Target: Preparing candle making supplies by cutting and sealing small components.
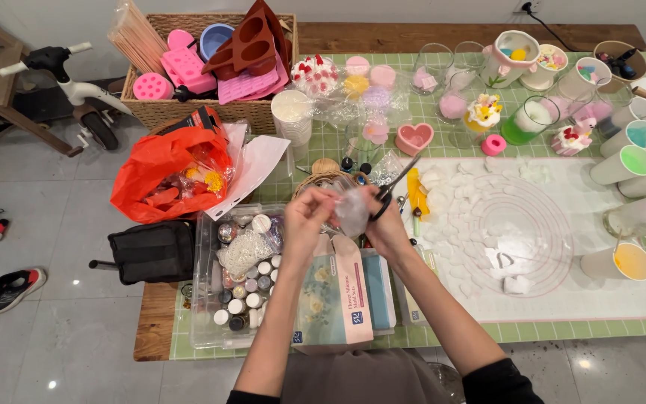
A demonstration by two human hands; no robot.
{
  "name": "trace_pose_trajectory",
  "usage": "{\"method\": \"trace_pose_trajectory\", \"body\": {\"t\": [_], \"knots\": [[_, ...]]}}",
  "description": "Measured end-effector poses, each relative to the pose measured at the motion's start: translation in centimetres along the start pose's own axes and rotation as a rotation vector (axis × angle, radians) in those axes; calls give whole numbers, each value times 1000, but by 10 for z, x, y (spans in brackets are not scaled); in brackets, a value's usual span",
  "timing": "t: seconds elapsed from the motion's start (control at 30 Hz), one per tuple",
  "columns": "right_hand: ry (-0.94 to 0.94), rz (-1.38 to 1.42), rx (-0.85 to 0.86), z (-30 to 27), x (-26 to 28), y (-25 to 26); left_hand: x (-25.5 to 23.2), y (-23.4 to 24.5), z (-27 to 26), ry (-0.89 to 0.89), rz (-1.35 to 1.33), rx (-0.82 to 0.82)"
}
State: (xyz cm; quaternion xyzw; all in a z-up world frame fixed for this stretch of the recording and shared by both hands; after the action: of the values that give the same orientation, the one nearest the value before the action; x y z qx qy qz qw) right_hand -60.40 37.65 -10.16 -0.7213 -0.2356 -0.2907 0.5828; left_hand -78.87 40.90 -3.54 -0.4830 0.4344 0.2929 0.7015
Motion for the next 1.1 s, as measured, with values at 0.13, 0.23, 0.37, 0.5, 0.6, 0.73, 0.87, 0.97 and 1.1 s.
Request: {"method": "trace_pose_trajectory", "body": {"t": [0.13,0.23,0.37,0.5,0.6,0.73,0.87,0.97,1.1], "knots": [[11,113,-50,29,-13,59,-4,5,-7,65,-155,28],[-8,182,79,21,-4,25,-9,-2,-4,113,-287,87],[-105,264,81,5,-9,0,-4,19,8,78,-270,15],[-189,327,47,-1,-22,16,-25,38,21,18,-129,56],[-236,388,62,-3,-24,31,-36,47,24,54,-35,87],[-271,392,101,-14,-16,25,-41,60,24,24,167,118],[-268,100,192,-25,-12,7,-58,47,26,20,170,206],[-197,-149,198,-33,-5,-17,-74,35,30,34,114,254],[-53,-375,140,-30,-13,1,-85,27,39,25,65,281]]}}
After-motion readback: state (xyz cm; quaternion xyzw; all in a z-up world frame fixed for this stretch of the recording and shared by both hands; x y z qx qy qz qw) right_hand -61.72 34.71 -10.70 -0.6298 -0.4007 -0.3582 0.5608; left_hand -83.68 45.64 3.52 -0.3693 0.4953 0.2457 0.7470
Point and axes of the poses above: each hand's wrist, its own z-axis towards the middle knuckle, its own y-axis out of the back of the hand, x = y × z, the point moved 3 cm from there along z, towards the middle knuckle, and after that the axes turned 2 degrees about -y, right-handed, at the moved point
